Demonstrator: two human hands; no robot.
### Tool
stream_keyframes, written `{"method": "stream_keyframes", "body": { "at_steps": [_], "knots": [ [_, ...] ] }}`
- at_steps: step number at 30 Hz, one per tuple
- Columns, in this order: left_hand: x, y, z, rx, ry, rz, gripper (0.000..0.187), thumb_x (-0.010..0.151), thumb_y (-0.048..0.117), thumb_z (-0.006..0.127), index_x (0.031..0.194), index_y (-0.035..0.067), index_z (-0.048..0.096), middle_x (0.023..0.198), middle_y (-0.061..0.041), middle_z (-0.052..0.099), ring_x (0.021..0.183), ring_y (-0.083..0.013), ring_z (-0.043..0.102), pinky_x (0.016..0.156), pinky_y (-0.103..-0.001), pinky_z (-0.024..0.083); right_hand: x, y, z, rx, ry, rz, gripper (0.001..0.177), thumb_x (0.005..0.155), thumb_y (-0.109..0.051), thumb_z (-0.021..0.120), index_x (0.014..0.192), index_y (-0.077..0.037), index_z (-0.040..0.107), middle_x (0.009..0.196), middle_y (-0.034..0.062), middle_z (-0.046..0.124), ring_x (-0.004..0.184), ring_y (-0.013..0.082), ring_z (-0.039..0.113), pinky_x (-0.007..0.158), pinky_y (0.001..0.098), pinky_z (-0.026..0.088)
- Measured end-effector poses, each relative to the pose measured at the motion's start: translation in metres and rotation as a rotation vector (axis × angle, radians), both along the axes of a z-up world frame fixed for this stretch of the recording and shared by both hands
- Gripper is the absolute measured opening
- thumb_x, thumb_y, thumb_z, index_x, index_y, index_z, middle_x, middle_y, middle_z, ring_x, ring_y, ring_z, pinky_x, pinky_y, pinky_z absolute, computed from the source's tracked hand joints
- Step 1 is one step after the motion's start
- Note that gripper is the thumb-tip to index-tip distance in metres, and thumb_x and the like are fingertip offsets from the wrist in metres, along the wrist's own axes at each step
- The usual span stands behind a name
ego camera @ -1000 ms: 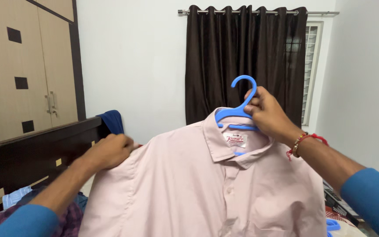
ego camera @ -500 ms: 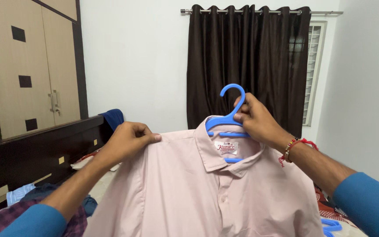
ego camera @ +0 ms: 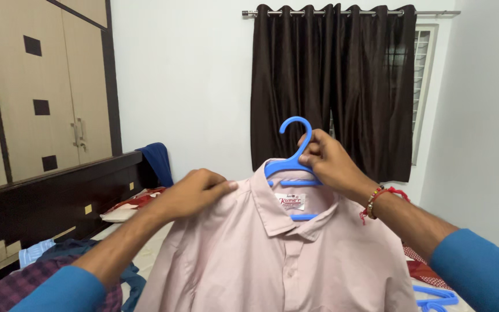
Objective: The person buttons a maroon shirt and then a light pink shirt, placing each on a blue hanger and smoothing the fabric. The shirts are handled one at a time on a bed.
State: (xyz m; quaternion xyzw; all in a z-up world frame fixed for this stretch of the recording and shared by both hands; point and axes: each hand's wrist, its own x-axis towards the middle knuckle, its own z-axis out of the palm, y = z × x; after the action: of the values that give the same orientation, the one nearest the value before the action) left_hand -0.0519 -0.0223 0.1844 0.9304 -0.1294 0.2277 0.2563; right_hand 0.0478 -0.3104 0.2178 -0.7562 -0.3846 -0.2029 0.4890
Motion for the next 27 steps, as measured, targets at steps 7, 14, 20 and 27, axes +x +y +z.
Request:
{"method": "stream_keyframes", "body": {
  "at_steps": [7,14,20,27],
  "knots": [
    [0.007,-0.018,-0.001,-0.087,-0.090,-0.049,0.039,0.092,0.038,0.063,0.105,0.002,0.073,0.094,-0.017,0.078,0.089,-0.0266,0.076,0.082,-0.041,0.056,-0.007,0.004,-0.001,0.038,0.008,0.012,0.031,0.095,0.001,0.058,0.126,-0.004,0.058,0.091,0.0072,0.070,0.081,0.0092,0.063,0.070,0.0276,0.051],
    [0.002,0.006,-0.005,-0.153,-0.277,0.251,0.030,0.091,0.031,0.063,0.109,0.010,0.073,0.095,-0.015,0.077,0.091,-0.0311,0.074,0.083,-0.044,0.053,0.013,-0.050,0.003,-0.300,-0.004,-0.157,0.038,0.101,-0.031,0.058,0.131,-0.008,0.064,0.112,0.0047,0.075,0.107,0.0140,0.070,0.097,0.0319,0.052],
    [0.002,0.016,-0.005,-0.164,-0.312,0.274,0.031,0.089,0.033,0.065,0.107,0.009,0.072,0.087,-0.016,0.075,0.083,-0.0320,0.073,0.078,-0.044,0.052,0.009,-0.083,0.001,-0.466,0.026,-0.500,0.034,0.089,-0.031,0.077,0.113,-0.007,0.078,0.098,0.0115,0.081,0.091,0.0217,0.080,0.090,0.0378,0.062],
    [0.010,0.018,-0.019,-0.060,-0.410,0.208,0.030,0.093,0.032,0.062,0.100,0.004,0.071,0.078,-0.017,0.073,0.075,-0.0332,0.071,0.069,-0.047,0.050,0.021,-0.104,-0.012,-0.272,0.145,-0.436,0.033,0.096,-0.029,0.065,0.103,-0.002,0.082,0.088,0.0152,0.082,0.083,0.0240,0.077,0.087,0.0392,0.061]
  ]
}}
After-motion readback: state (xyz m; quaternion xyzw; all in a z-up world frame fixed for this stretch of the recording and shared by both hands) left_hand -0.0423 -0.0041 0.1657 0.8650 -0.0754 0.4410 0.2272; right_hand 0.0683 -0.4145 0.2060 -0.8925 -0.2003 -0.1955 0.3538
